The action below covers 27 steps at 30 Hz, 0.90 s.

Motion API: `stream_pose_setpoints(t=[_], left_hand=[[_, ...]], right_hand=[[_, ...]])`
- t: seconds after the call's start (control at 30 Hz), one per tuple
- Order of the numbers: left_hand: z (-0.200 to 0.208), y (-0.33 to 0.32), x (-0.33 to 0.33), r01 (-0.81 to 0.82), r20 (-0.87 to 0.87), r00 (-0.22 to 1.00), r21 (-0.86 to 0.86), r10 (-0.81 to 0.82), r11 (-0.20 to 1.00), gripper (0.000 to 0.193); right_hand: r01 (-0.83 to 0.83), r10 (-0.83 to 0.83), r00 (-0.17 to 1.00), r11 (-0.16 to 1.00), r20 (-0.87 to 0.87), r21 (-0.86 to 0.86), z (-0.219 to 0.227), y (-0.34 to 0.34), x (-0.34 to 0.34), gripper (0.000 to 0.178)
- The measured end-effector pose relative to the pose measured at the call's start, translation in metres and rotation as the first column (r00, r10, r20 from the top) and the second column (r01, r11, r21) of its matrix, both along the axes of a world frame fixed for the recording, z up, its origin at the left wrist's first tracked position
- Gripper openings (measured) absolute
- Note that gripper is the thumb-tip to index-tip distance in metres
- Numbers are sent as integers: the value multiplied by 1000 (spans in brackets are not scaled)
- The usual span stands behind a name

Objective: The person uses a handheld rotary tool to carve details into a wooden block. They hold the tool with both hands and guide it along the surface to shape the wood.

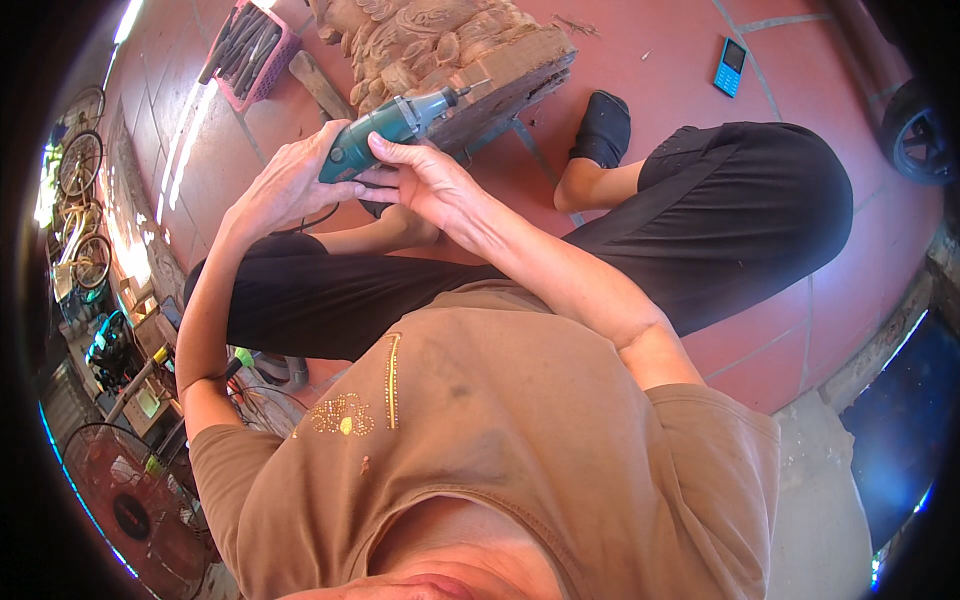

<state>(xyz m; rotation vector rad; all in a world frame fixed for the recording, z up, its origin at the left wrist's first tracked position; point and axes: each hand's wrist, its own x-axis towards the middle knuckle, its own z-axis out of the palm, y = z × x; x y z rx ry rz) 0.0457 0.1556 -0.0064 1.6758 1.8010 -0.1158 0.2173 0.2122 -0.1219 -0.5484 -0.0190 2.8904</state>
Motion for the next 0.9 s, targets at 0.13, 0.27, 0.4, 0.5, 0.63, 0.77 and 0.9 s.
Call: stream_pose_setpoints(t=[0.13, 0.27, 0.4, 0.5, 0.63, 0.77, 0.9], left_hand=[[0, 0, 0, -3, -6, 1000, 2, 3, 1000, 65], [0, 2, -1, -10, 7, 1000, -5, 10, 1000, 65], [-2, 1, -1, -3, -6, 1000, 18, 3, 1000, 66], [-3, 2, -2, 2, -10, 1000, 17, -2, 1000, 66], [-2, 3, -2, -6, -3, 1000, 24, 6, 1000, 66], [-2, 3, -3, -2, -20, 1000, 15, 2, 1000, 68], [-5, 2, -5, -5, -29, 1000, 27, 6, 1000, 69]], right_hand=[[5, -5, 1000, 1000, -11, -5, 0, 0, -1, 42], [8, -8, 1000, 1000, -2, -9, 0, 1, -2, 42], [8, -8, 1000, 1000, -19, -5, -2, 2, -4, 41], [6, -6, 1000, 1000, -21, -5, -2, 2, -4, 41], [-3, 3, 1000, 1000, -19, 3, -4, 3, -6, 41], [4, -4, 1000, 1000, -15, 14, -5, 4, -7, 42], [-7, 7, 1000, 1000, -23, 27, -6, 5, -8, 42]])
